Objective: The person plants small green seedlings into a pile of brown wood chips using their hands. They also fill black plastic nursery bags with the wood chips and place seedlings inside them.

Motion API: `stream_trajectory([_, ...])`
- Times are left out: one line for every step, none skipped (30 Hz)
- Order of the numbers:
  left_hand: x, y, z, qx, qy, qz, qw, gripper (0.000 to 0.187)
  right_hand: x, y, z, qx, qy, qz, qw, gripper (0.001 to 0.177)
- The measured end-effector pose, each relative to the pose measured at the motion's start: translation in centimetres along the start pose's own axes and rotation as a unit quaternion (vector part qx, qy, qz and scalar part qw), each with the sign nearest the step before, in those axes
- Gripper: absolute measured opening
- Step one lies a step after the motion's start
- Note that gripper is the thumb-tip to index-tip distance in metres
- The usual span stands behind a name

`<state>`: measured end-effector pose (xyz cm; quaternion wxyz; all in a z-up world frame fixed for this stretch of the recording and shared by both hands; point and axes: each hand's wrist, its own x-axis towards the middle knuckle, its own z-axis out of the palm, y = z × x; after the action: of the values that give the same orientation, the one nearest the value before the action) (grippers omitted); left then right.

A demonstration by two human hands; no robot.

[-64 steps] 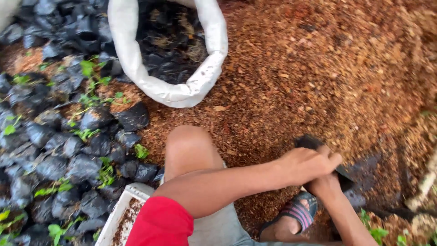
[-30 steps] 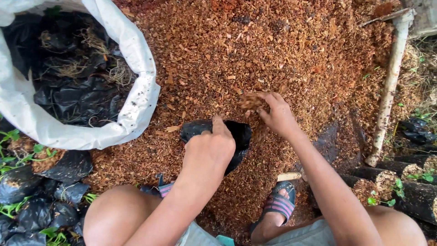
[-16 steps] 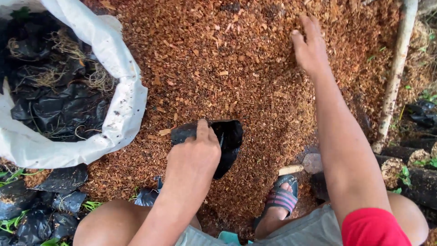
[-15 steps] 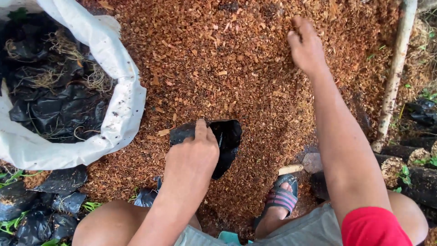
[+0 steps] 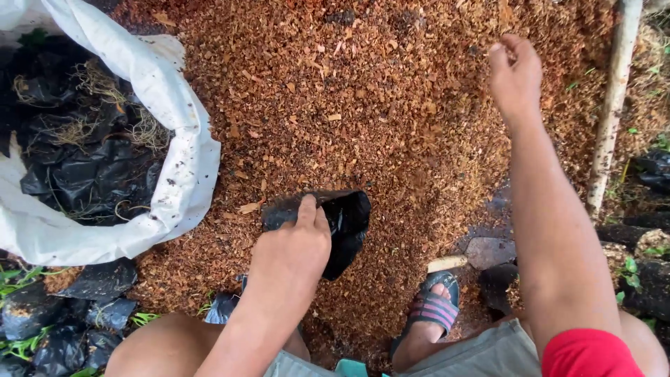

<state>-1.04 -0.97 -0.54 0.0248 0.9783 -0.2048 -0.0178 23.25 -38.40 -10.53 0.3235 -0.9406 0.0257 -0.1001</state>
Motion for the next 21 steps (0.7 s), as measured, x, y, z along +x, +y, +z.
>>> stream_trajectory([-0.3, 0.2, 0.2, 0.005, -0.001, 0.001, 1.0, 0.047, 0.5, 1.0, 0.2, 0.004, 0.002, 0.001, 1.0, 0.037])
stream_trajectory([-0.4, 0.2, 0.4, 0.008, -0.014, -0.001, 1.0, 0.047, 1.5, 1.8, 0.3, 0.072, 0.01, 0.063, 0.995, 0.038])
stream_trajectory([-0.5, 0.2, 0.6, 0.012, -0.027, -0.004, 1.0, 0.048, 2.6, 2.5, 0.6, 0.14, 0.016, 0.124, 0.982, 0.039])
stream_trajectory([-0.6, 0.2, 0.2, 0.017, -0.027, -0.012, 0.999, 0.048, 3.5, 2.9, 0.8, 0.145, 0.011, 0.119, 0.982, 0.039])
stream_trajectory([-0.6, 0.2, -0.1, 0.015, -0.022, -0.01, 1.0, 0.049, 4.5, 3.2, 1.0, 0.147, 0.016, 0.114, 0.982, 0.042])
stream_trajectory([-0.8, 0.1, -0.4, 0.014, -0.018, -0.006, 1.0, 0.051, 5.1, 3.7, 1.3, 0.149, 0.023, 0.114, 0.982, 0.046])
stream_trajectory([-1.0, 0.1, -0.3, 0.018, -0.02, -0.01, 1.0, 0.051, 5.3, 1.9, 1.8, 0.154, 0.019, 0.112, 0.981, 0.046])
stream_trajectory([-1.1, 0.2, -0.2, 0.008, -0.017, -0.005, 1.0, 0.053, 5.3, 0.4, 1.6, 0.166, -0.004, 0.159, 0.973, 0.054])
stream_trajectory([-1.2, 0.3, -0.1, -0.003, -0.015, -0.001, 1.0, 0.056, 5.3, -1.1, 1.4, 0.178, -0.028, 0.205, 0.962, 0.063])
stream_trajectory([-1.1, 0.3, 0.2, -0.003, -0.014, 0.001, 1.0, 0.056, 5.0, -2.3, 1.9, 0.177, -0.027, 0.205, 0.962, 0.063])
stream_trajectory([-1.1, 0.4, 0.4, 0.005, -0.009, -0.003, 1.0, 0.051, 4.7, -3.6, 2.4, 0.155, -0.042, 0.183, 0.97, 0.059])
stream_trajectory([-1.1, 0.4, 0.7, 0.013, -0.005, -0.007, 1.0, 0.046, 4.5, -4.9, 2.9, 0.132, -0.058, 0.161, 0.976, 0.057])
stream_trajectory([-1.0, 0.3, 0.6, 0.011, -0.004, -0.006, 1.0, 0.046, 3.9, -5.5, 3.0, 0.13, -0.057, 0.161, 0.977, 0.057])
stream_trajectory([-1.0, 0.3, 0.6, 0.004, -0.01, -0.005, 1.0, 0.048, 3.4, -6.4, 3.3, 0.055, -0.077, 0.118, 0.988, 0.058])
stream_trajectory([-1.0, 0.2, 0.5, -0.004, -0.016, -0.003, 1.0, 0.05, 2.8, -7.3, 3.7, -0.02, -0.097, 0.075, 0.992, 0.06])
stream_trajectory([-1.0, 0.0, 0.1, -0.005, -0.016, -0.01, 1.0, 0.05, 2.8, -7.5, 3.6, -0.021, -0.101, 0.07, 0.992, 0.06])
stream_trajectory([-0.9, -0.1, -0.4, -0.006, -0.009, -0.012, 1.0, 0.05, 2.7, -7.6, 3.4, -0.038, -0.117, 0.015, 0.992, 0.06])
stream_trajectory([-0.9, -0.3, -0.8, -0.007, -0.004, -0.01, 1.0, 0.05, 2.2, -7.4, 3.2, -0.055, -0.131, -0.035, 0.989, 0.061])
stream_trajectory([-1.1, -0.4, -0.8, -0.009, -0.007, -0.012, 1.0, 0.05, 1.8, -8.6, 2.6, -0.055, -0.134, -0.036, 0.989, 0.061])
stream_trajectory([-1.1, -0.5, -0.7, -0.008, -0.002, -0.018, 1.0, 0.05, 1.5, -9.8, 1.9, -0.008, -0.182, -0.033, 0.983, 0.048])
stream_trajectory([-1.1, -0.6, -0.7, -0.006, 0.002, -0.025, 1.0, 0.051, 1.2, -10.9, 1.1, 0.04, -0.228, -0.031, 0.972, 0.04])
